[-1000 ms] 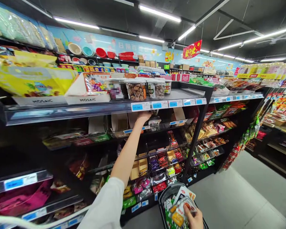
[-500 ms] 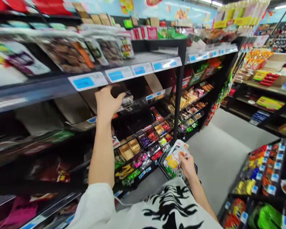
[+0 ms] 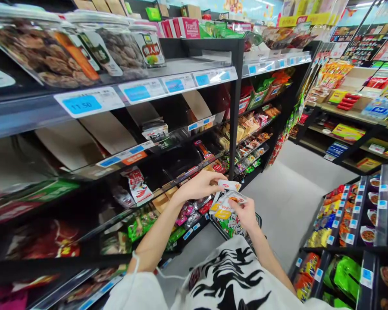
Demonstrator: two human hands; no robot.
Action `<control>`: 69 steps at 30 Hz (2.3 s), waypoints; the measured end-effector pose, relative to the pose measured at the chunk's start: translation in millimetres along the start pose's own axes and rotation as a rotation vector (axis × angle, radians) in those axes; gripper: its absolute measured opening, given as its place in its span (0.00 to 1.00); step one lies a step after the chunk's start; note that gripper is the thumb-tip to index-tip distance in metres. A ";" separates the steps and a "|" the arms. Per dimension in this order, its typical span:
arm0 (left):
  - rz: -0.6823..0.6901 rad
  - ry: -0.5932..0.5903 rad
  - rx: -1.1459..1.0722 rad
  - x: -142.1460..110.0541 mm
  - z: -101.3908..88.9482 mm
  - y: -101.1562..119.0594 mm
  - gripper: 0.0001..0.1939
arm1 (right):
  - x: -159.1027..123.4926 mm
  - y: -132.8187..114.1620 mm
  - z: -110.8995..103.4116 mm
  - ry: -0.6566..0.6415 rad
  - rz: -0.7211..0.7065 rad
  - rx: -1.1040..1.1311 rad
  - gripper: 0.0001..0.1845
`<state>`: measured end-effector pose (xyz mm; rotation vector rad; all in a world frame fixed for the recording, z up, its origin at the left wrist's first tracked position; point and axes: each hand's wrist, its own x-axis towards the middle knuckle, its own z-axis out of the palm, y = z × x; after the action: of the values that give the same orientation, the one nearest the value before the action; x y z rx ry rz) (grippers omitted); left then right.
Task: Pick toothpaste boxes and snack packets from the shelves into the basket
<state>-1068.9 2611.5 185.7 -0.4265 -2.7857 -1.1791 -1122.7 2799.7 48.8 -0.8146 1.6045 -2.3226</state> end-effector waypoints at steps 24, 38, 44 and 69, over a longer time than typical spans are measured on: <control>-0.061 0.309 -0.152 0.2 -11.1 -2.9 0.20 | 4.9 -4.6 -3.8 0.297 -0.029 0.205 0.16; 0.146 0.184 0.155 -10.7 -3.3 21.1 0.19 | 9.8 5.6 0.9 0.223 -0.072 -0.133 0.20; -0.020 0.498 0.122 -40.6 -25.0 21.8 0.09 | 11.3 11.6 -0.4 0.210 -0.058 -0.123 0.20; -0.105 1.543 0.594 -47.4 -171.2 -46.4 0.12 | -9.8 39.4 -22.9 0.304 0.034 -0.142 0.26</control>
<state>-1041.7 2447.9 264.4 0.5050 -1.5636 -0.2647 -1132.6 2807.2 3.8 -0.4708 1.9059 -2.4223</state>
